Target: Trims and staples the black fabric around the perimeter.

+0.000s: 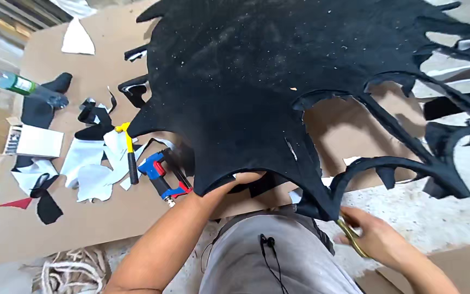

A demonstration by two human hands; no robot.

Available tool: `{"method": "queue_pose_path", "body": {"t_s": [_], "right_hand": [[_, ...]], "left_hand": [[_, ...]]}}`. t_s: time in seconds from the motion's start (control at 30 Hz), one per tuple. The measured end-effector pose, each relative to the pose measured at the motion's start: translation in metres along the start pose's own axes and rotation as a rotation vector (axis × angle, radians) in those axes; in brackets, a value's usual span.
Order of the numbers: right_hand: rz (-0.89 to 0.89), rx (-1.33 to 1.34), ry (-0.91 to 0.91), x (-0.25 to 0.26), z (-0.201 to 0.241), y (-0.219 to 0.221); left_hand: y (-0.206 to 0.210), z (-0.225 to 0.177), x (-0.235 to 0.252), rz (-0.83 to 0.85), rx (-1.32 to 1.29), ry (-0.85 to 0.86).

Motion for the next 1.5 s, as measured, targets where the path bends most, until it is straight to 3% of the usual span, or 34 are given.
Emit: {"method": "queue_pose_path", "body": {"t_s": [0.1, 0.3, 0.47, 0.63, 0.87, 1.17, 1.27, 1.4, 1.5], "right_hand": [[-0.134, -0.075, -0.038, 0.044, 0.057, -0.025], [-0.086, -0.114, -0.331, 0.083, 0.127, -0.064], [-0.111, -0.193, -0.358, 0.088, 0.132, -0.07], [0.061, -0.219, -0.098, 0.076, 0.111, -0.061], [-0.117, -0.138, -0.269, 0.12, 0.154, -0.043], [-0.204, -0.277, -0.29, 0.118, 0.14, -0.044], [-0.207, -0.289, -0.309, 0.123, 0.139, -0.039], [-0.093, -0.274, -0.185, 0.133, 0.155, -0.036], [-0.152, -0.237, -0.145, 0.131, 0.157, -0.037]], "left_hand": [[-0.011, -0.019, -0.022, 0.105, 0.041, -0.138], [-0.005, 0.006, -0.016, 0.209, 0.042, -0.113], [-0.004, 0.018, -0.01, 0.218, 0.052, -0.098], [0.004, 0.023, -0.01, 0.29, 0.043, -0.089], [0.022, 0.014, -0.004, 0.375, 0.077, -0.069], [0.021, 0.043, -0.007, 0.353, -0.016, -0.246], [0.021, 0.049, -0.007, 0.382, 0.035, -0.261], [0.022, 0.045, -0.005, 0.42, 0.059, -0.247], [0.033, 0.046, -0.009, 0.584, 0.341, -0.297]]}}
Point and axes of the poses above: each hand's wrist, its own x-axis towards the middle knuckle, its own y-axis out of the palm, z = x × y, the point moved 8 cm from there along x, towards the middle knuckle, and after that the axes turned 6 degrees about z, right-handed, at the moved point
